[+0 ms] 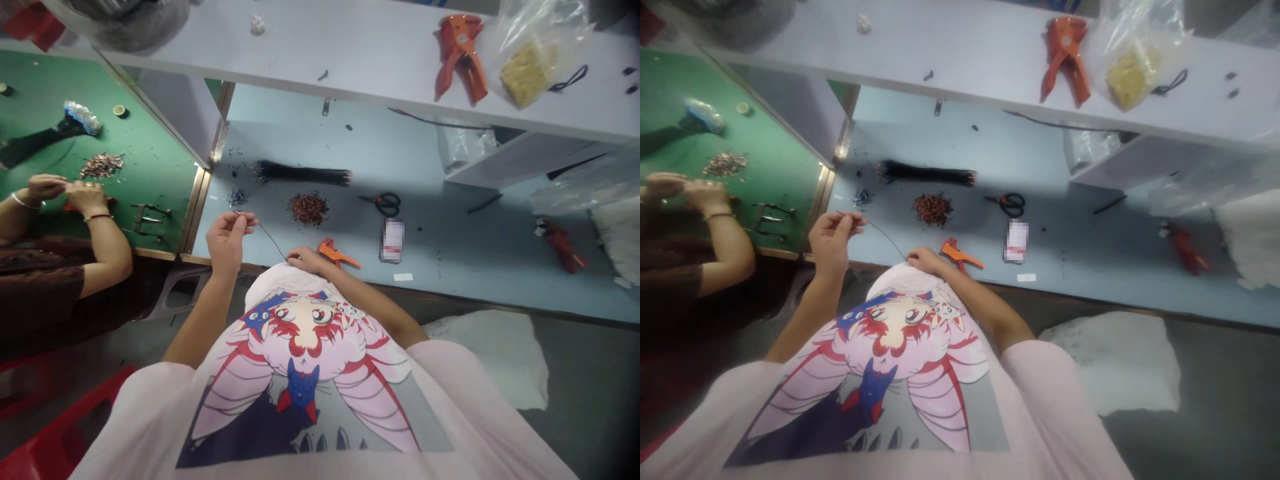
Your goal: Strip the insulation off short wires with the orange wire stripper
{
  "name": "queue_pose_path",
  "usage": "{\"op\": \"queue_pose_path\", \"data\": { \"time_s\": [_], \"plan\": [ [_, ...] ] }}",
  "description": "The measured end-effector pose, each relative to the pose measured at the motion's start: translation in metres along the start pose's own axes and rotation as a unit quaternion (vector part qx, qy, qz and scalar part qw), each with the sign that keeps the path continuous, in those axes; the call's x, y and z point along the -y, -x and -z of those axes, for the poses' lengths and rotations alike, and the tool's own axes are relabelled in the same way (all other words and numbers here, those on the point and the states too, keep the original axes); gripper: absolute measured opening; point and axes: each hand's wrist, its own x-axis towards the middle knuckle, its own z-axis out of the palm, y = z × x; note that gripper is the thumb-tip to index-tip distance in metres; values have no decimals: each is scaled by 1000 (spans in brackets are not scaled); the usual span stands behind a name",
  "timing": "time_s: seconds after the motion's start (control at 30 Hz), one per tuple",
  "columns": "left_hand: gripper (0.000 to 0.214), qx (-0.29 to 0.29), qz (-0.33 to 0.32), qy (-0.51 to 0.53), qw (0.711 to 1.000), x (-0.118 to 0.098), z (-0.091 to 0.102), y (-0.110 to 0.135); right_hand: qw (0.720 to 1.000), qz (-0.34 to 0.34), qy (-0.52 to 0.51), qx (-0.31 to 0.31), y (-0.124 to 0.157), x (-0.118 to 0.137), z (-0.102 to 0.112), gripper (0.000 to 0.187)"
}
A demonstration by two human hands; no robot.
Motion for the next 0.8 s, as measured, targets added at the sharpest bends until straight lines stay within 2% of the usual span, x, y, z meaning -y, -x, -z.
{"op": "queue_pose_path", "data": {
  "time_s": [0.17,0.4,0.47,0.67,0.8],
  "plan": [
    [18,-3,8,-1,1000,-1,-1,-3,1000,16,27,3,-1,4,-2,20],
    [13,-10,-9,-53,999,-10,-4,-11,986,-19,146,-83,-4,-1,9,25],
    [13,-15,6,-20,1000,-9,-5,-10,978,-32,178,-104,-6,-4,13,26],
    [23,9,109,111,988,-6,-7,-5,959,-52,241,-139,-16,-10,18,22],
    [26,17,131,143,981,-9,-7,-2,945,-58,266,-180,-30,-10,38,26]
  ]
}}
